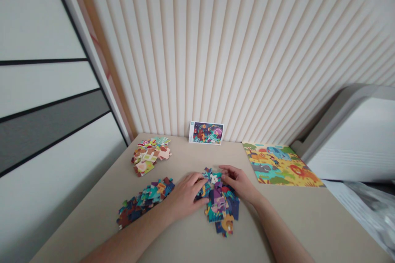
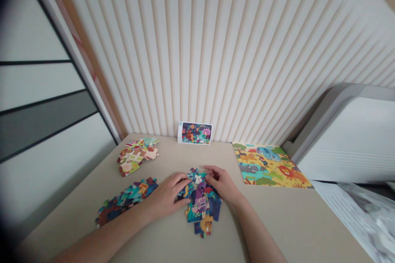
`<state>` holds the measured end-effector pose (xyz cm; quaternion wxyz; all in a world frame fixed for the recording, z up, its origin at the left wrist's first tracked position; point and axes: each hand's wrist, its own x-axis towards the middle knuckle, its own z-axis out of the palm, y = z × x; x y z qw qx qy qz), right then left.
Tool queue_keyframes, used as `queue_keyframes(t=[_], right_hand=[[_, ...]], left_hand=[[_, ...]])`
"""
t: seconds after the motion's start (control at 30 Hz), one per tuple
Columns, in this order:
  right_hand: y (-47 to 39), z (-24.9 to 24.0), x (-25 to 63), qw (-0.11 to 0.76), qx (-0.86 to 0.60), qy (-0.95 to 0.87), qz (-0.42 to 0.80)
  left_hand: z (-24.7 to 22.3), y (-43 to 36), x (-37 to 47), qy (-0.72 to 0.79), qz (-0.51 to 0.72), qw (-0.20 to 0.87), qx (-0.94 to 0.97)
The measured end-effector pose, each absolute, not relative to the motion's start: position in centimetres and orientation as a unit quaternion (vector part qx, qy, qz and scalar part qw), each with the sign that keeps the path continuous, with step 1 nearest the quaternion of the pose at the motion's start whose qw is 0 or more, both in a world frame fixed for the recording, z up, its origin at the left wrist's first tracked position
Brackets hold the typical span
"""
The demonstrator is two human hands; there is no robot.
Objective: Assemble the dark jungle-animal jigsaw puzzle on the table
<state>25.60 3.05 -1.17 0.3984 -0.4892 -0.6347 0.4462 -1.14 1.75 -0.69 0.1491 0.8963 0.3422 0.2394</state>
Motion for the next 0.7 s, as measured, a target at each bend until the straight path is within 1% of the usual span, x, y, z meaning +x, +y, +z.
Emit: queue_keyframes(t=[0.23,0.43,0.57,0.7], right_hand=[[3.1,-1.2,25.3,0.383,-0.492,-0.640,0.449],[2.7,-0.4,25.1,0.331,-0.508,-0.674,0.422],[2.3,0.5,25.0,0.312,-0.503,-0.694,0.411],[2.1,0.9,25.0,0.317,-0.476,-0.715,0.402]], left_hand=[[-0.6,1.6,-1.2,0.350,0.226,0.146,0.897],[-1.2,1.9,-1.1,0.352,0.235,0.145,0.895],[-1.5,2.0,-1.3,0.349,0.231,0.139,0.898],[-1.2,2.0,-1.4,0.343,0.230,0.132,0.901]])
